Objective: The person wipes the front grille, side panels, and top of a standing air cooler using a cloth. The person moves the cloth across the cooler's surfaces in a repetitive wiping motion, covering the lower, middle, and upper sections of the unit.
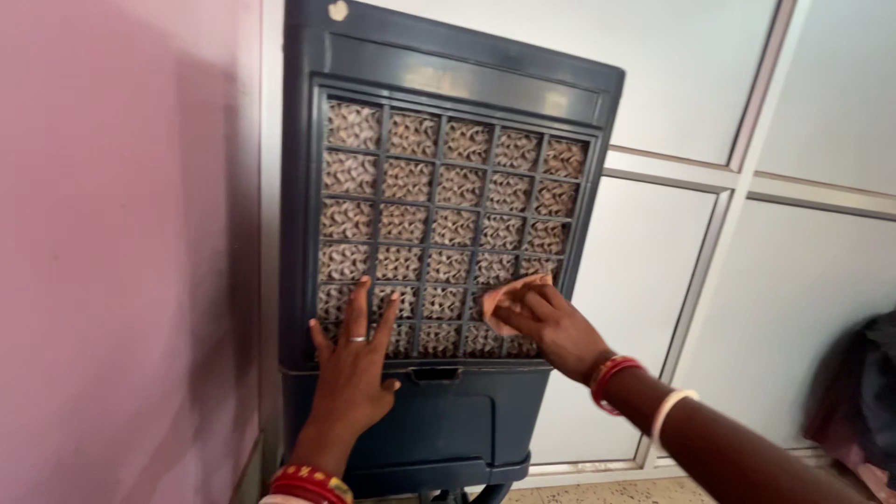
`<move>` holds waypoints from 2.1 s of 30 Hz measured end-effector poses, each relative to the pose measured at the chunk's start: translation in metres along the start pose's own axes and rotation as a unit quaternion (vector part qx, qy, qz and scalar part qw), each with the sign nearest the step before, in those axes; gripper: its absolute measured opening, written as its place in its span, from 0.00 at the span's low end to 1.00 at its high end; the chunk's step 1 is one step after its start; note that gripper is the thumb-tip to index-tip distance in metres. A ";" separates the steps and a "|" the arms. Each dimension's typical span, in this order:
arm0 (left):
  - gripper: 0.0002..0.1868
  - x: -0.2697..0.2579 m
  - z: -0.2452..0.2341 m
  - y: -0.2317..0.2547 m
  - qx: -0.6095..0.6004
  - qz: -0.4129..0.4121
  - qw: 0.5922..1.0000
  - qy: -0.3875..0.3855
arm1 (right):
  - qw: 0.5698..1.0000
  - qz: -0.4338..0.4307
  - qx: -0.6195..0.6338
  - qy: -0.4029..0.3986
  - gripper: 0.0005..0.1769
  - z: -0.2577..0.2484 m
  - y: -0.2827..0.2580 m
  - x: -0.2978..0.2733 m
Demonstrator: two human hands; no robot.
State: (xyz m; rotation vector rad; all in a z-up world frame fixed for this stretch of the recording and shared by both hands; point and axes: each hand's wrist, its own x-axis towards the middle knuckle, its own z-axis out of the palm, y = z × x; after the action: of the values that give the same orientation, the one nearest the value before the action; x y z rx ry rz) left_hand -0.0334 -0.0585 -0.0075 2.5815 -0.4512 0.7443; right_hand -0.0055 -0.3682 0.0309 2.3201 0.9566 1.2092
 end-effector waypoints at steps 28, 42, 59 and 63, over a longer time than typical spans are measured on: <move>0.64 0.000 -0.008 0.005 -0.009 -0.033 0.998 -0.060 | 0.991 0.044 0.023 0.120 0.33 0.002 -0.010 0.035; 0.62 0.002 -0.004 -0.002 0.041 -0.049 0.997 -0.046 | 0.992 -0.016 -0.072 0.100 0.38 0.014 0.014 0.049; 0.64 0.000 -0.010 -0.010 -0.011 -0.025 0.997 -0.065 | 0.955 0.221 0.058 0.188 0.36 -0.033 -0.024 0.128; 0.63 -0.002 -0.018 -0.009 -0.024 -0.029 0.996 -0.082 | 0.973 0.176 0.034 0.144 0.41 -0.005 -0.049 0.101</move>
State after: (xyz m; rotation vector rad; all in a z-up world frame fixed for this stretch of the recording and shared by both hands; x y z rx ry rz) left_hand -0.0390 -0.0415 0.0030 2.6101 -0.4349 0.4974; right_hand 0.0114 -0.2622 0.0641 2.4845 0.6970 1.7176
